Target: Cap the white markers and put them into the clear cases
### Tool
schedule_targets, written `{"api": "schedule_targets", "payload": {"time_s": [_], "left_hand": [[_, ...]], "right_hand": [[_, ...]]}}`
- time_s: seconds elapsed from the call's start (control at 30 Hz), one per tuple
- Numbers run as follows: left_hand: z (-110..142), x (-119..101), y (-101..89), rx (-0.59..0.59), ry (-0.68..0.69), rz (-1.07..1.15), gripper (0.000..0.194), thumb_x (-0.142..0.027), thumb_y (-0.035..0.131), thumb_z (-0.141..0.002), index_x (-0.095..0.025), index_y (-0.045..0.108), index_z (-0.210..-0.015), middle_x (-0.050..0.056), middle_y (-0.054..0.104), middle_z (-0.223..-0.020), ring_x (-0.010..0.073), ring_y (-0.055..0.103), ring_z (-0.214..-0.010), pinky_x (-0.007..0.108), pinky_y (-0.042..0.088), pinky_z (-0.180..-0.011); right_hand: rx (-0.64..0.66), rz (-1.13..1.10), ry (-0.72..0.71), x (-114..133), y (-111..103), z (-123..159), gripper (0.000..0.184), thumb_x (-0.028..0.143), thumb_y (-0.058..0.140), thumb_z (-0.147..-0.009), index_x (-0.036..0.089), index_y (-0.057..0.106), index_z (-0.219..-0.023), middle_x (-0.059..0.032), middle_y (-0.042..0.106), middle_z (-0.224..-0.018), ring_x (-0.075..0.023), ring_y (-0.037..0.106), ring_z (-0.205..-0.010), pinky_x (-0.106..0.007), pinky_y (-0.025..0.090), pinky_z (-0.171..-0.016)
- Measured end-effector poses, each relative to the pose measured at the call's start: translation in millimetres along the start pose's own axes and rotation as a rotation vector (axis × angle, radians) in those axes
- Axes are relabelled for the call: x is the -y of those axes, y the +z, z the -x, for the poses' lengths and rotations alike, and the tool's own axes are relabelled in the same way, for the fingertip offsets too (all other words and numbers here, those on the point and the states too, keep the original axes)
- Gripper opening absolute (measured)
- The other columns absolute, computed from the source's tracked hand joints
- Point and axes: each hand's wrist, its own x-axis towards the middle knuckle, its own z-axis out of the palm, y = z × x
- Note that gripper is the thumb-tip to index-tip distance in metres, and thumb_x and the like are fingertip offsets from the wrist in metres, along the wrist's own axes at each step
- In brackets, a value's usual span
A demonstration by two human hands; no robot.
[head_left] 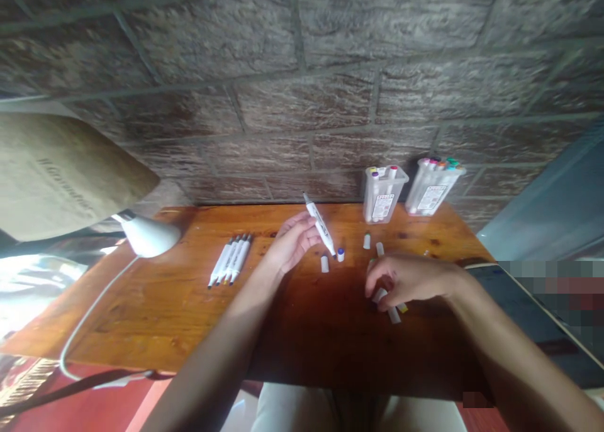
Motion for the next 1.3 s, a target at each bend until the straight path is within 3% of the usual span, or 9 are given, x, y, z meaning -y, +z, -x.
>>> {"api": "schedule_targets", "payload": {"time_s": [0.37,0.57,0.8,0.97,1.3], "left_hand": [[4.7,-3.6,4.2,0.032,0.012,0.040,0.020,-0.018,0.071,-0.071,-0.012,0.067,-0.089,0.003,0.072,-0.077,0.0118,0.067,-0.064,0.026,0.058,-0.071],[8.9,-1.1,2.5,0.138,0.007,0.067,0.026,-0.016,0.076,-0.069,-0.011,0.072,-0.094,0.004,0.074,-0.079,0.0135,0.069,-0.069,0.026,0.058,-0.072],[18.4,-0.8,3.6,0.246,0.003,0.025,0.030,-0.023,0.083,-0.064,-0.015,0.074,-0.092,0.005,0.074,-0.079,0.0192,0.071,-0.070,0.036,0.059,-0.073],[22.2,0.4,4.3,0.314,0.000,0.004,0.033,-0.026,0.088,-0.061,-0.016,0.077,-0.090,0.005,0.073,-0.075,0.0195,0.070,-0.070,0.035,0.058,-0.071],[24.7,1.0,0.4,0.373,-0.017,0.007,0.032,-0.025,0.091,-0.058,-0.017,0.077,-0.086,0.005,0.074,-0.075,0.0201,0.070,-0.066,0.035,0.055,-0.069]], "right_hand": [[0.012,-0.045,0.040,-4.2,-0.4,-3.0,0.022,0.028,0.070,-0.075,0.015,0.079,-0.090,-0.0022,0.069,-0.068,-0.0115,0.056,-0.057,-0.020,0.038,-0.051],[0.013,-0.079,0.050,2.3,0.1,-2.9,0.029,0.029,0.069,-0.078,0.013,0.077,-0.101,-0.0028,0.067,-0.070,-0.0116,0.056,-0.059,-0.020,0.039,-0.053],[0.031,-0.105,0.038,9.3,2.8,-4.6,0.028,0.031,0.070,-0.079,0.015,0.077,-0.101,-0.0022,0.067,-0.070,-0.0114,0.055,-0.059,-0.020,0.039,-0.052],[0.032,-0.172,0.057,13.1,4.0,-4.8,0.029,0.032,0.071,-0.078,0.016,0.077,-0.101,-0.0015,0.066,-0.069,-0.0110,0.054,-0.058,-0.020,0.038,-0.052],[0.002,-0.110,0.031,8.0,9.1,-11.2,0.024,0.027,0.071,-0.077,0.016,0.077,-0.097,-0.0023,0.065,-0.075,-0.0123,0.054,-0.064,-0.022,0.039,-0.057]]}}
